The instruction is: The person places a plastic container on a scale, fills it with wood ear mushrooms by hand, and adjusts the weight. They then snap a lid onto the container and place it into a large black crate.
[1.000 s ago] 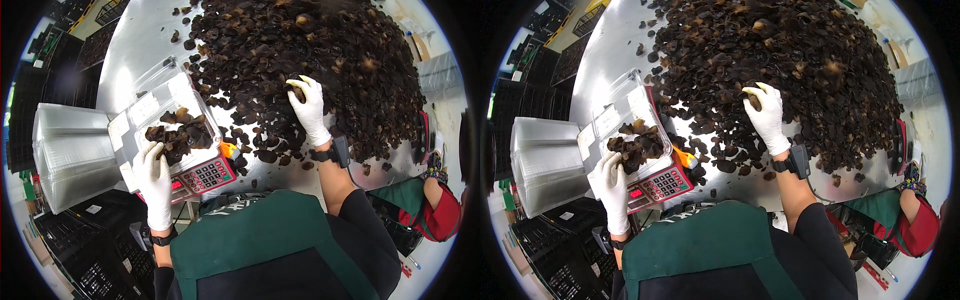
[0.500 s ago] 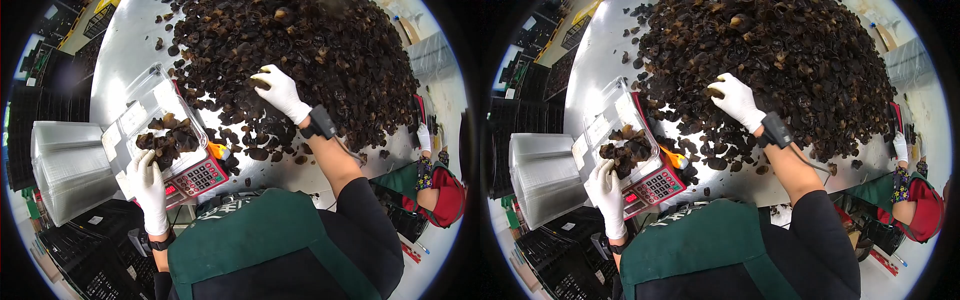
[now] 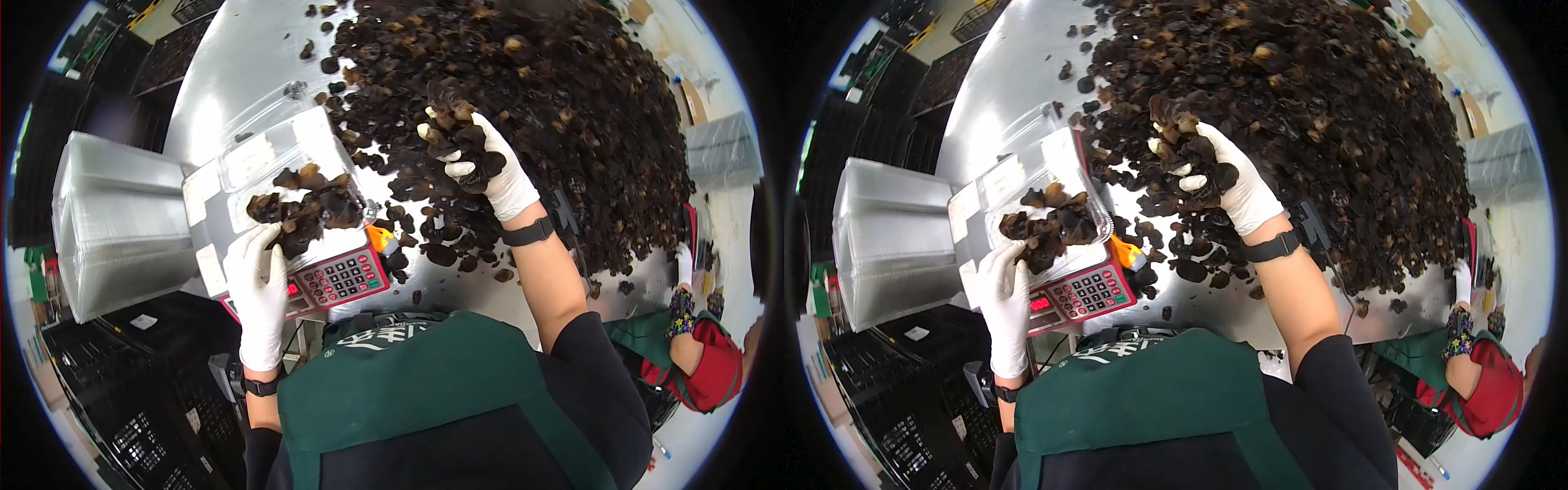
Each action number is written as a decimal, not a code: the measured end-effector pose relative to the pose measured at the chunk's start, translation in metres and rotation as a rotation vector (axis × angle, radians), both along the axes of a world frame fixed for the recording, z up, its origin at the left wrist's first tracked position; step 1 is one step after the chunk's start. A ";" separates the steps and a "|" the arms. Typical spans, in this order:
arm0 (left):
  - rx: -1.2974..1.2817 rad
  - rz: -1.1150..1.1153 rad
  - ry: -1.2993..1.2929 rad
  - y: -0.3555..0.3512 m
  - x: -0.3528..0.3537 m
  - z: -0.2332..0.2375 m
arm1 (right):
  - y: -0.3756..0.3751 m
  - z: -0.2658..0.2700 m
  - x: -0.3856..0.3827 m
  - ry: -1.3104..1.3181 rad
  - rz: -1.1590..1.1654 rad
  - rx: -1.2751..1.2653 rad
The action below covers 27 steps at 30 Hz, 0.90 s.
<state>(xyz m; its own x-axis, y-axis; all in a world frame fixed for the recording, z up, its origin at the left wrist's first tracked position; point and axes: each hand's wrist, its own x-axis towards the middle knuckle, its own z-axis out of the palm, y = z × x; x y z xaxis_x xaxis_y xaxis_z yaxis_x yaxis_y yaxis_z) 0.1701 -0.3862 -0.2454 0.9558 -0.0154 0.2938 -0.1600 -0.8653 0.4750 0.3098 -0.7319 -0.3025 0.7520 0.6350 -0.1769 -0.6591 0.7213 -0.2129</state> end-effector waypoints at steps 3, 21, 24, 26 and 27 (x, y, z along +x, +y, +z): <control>-0.039 0.037 -0.052 -0.001 0.001 0.009 | 0.032 0.038 0.000 -0.055 -0.014 -0.096; 0.002 -0.048 0.090 0.000 0.005 0.004 | 0.160 0.067 -0.005 -1.501 -0.317 -1.361; -0.158 -0.041 0.017 0.006 0.008 0.001 | 0.158 0.075 -0.003 -1.281 -0.375 -1.337; -0.271 0.018 -0.015 0.010 0.006 0.006 | 0.154 0.086 -0.006 -1.121 -0.297 -1.364; -0.164 0.094 -0.041 0.014 0.004 0.016 | 0.153 0.083 -0.002 -1.144 -0.336 -1.378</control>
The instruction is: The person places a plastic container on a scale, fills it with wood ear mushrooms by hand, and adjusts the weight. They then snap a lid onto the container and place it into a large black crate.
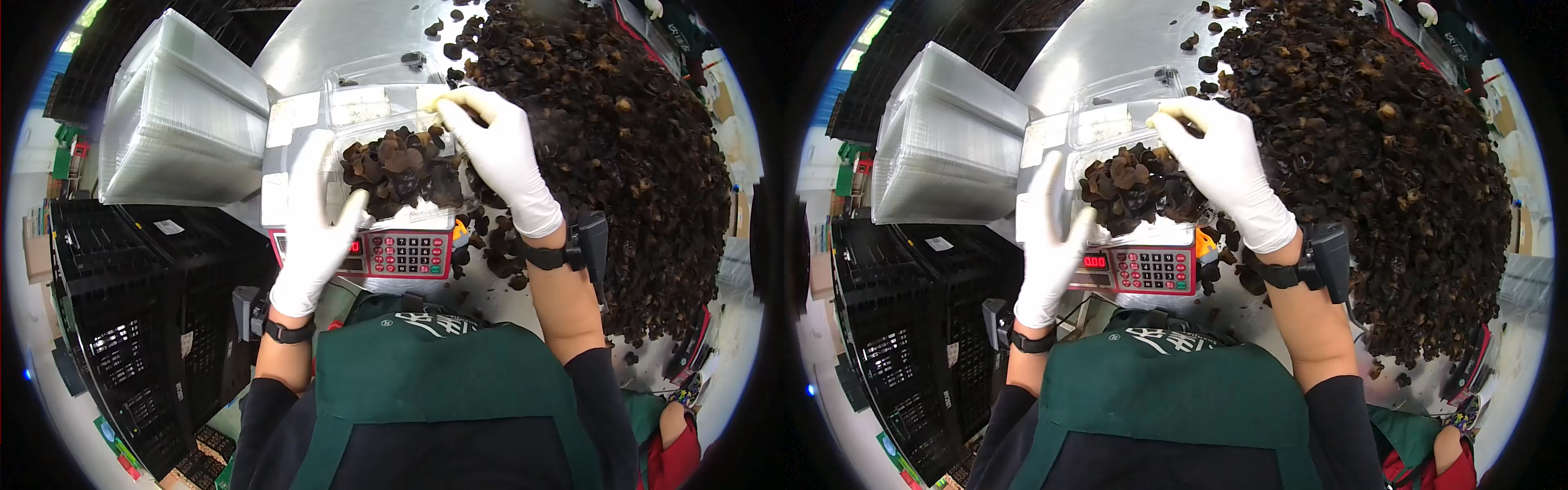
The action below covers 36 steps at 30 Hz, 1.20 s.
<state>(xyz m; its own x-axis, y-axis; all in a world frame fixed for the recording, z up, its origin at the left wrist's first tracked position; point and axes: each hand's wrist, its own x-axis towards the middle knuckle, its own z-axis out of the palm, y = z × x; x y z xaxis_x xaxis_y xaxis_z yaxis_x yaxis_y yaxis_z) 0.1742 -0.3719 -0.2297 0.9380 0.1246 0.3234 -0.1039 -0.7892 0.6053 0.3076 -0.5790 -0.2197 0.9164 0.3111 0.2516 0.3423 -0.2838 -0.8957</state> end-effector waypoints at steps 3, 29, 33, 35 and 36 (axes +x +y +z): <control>-0.177 0.170 -0.061 0.024 -0.003 0.015 | -0.006 0.002 0.007 0.110 0.029 0.063; 0.055 0.088 -0.155 0.037 0.035 0.031 | 0.019 -0.029 0.025 0.366 0.020 0.597; 0.120 0.045 -0.112 0.043 0.049 0.029 | -0.013 -0.017 0.024 0.479 0.019 0.700; 0.148 0.046 0.051 0.064 0.061 0.027 | -0.041 -0.019 0.016 0.497 0.039 0.621; 0.162 0.052 0.135 0.077 0.069 0.025 | -0.056 -0.022 0.009 0.514 0.034 0.557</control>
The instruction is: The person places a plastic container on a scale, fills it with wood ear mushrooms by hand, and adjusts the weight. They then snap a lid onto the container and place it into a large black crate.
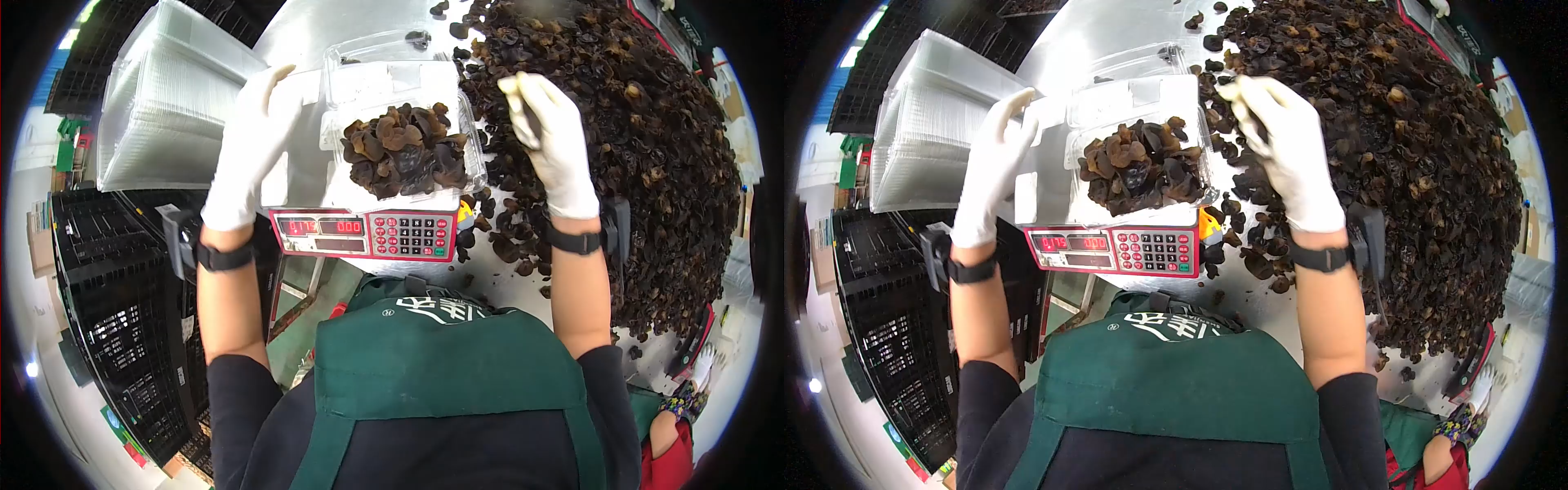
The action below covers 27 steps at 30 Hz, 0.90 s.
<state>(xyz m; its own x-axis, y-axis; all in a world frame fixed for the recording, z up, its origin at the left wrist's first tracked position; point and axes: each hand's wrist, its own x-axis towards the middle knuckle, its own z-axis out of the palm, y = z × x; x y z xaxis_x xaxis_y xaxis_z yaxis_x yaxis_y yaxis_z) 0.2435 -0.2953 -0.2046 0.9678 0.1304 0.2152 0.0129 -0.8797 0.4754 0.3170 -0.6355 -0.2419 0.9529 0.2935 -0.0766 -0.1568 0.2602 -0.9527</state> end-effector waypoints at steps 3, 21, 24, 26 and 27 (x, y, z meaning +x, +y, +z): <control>0.116 0.010 0.224 0.011 0.016 0.008 | -0.035 -0.016 -0.030 0.088 0.015 -0.138; 0.202 -0.152 0.093 -0.048 0.025 0.014 | -0.037 -0.013 -0.098 0.028 0.057 -0.397; -0.039 -0.338 -0.042 -0.068 -0.006 0.011 | -0.025 -0.001 -0.096 -0.021 0.091 -0.468; -0.089 -0.414 -0.016 -0.082 -0.024 0.008 | -0.016 -0.001 -0.093 -0.167 0.098 -0.475; -0.150 -0.434 0.018 -0.088 -0.032 0.008 | -0.012 -0.003 -0.091 -0.259 0.104 -0.465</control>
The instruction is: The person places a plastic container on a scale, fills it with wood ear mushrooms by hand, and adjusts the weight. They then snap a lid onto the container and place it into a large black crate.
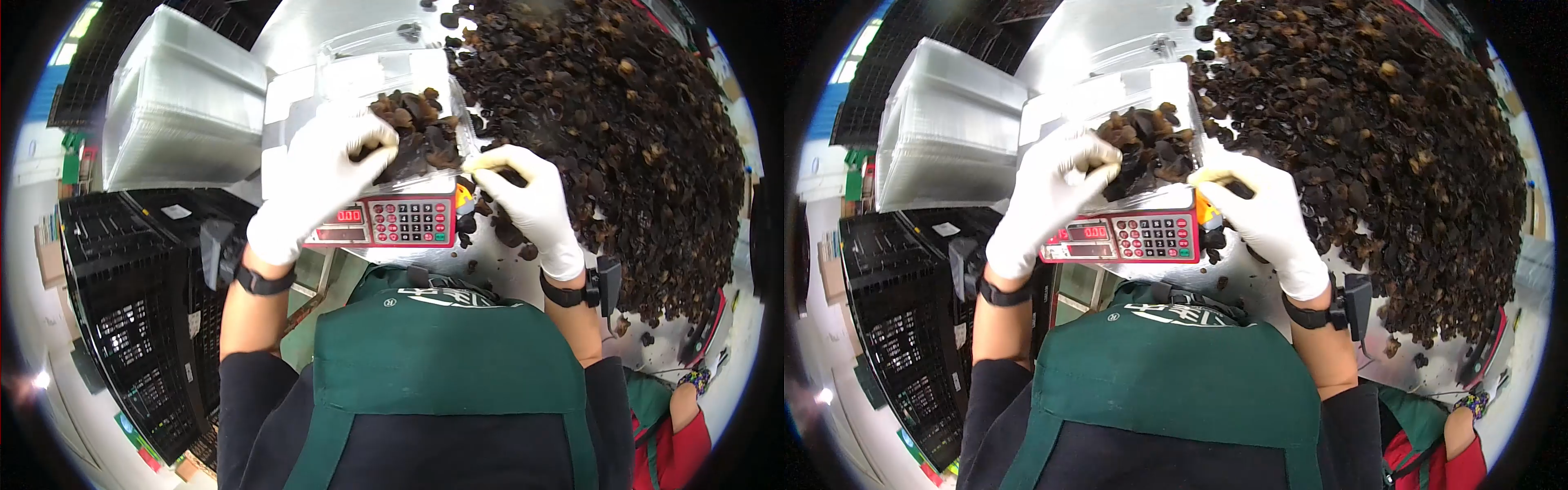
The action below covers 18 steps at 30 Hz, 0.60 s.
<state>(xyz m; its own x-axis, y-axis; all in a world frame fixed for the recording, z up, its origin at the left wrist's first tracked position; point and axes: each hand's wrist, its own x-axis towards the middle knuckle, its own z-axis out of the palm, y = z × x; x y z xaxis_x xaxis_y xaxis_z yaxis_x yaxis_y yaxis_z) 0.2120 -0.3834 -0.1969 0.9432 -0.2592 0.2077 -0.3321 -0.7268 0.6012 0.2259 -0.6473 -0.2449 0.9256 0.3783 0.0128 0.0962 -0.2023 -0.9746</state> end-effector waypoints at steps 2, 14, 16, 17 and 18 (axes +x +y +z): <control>0.172 0.037 -0.065 -0.012 -0.014 0.000 | 0.008 0.003 0.003 -0.045 0.030 0.013; 0.087 0.159 -0.018 -0.032 -0.019 -0.030 | 0.035 -0.001 0.002 -0.371 0.032 -0.280; 0.007 0.157 0.043 -0.033 -0.021 -0.026 | 0.038 0.001 0.004 -0.327 0.030 -0.304; -0.028 0.156 0.068 -0.034 -0.021 -0.025 | 0.041 -0.002 0.005 -0.343 0.029 -0.291; -0.063 0.155 0.093 -0.034 -0.021 -0.024 | 0.043 -0.006 0.007 -0.349 0.031 -0.280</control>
<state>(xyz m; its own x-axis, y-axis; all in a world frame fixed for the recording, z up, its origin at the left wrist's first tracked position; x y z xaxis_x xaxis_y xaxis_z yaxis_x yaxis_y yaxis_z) 0.1914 -0.4176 -0.2210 0.9868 -0.0985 0.1288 -0.1598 -0.7248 0.6702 0.2334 -0.6043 -0.2507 0.8721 0.4391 0.2160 0.4201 -0.4454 -0.7907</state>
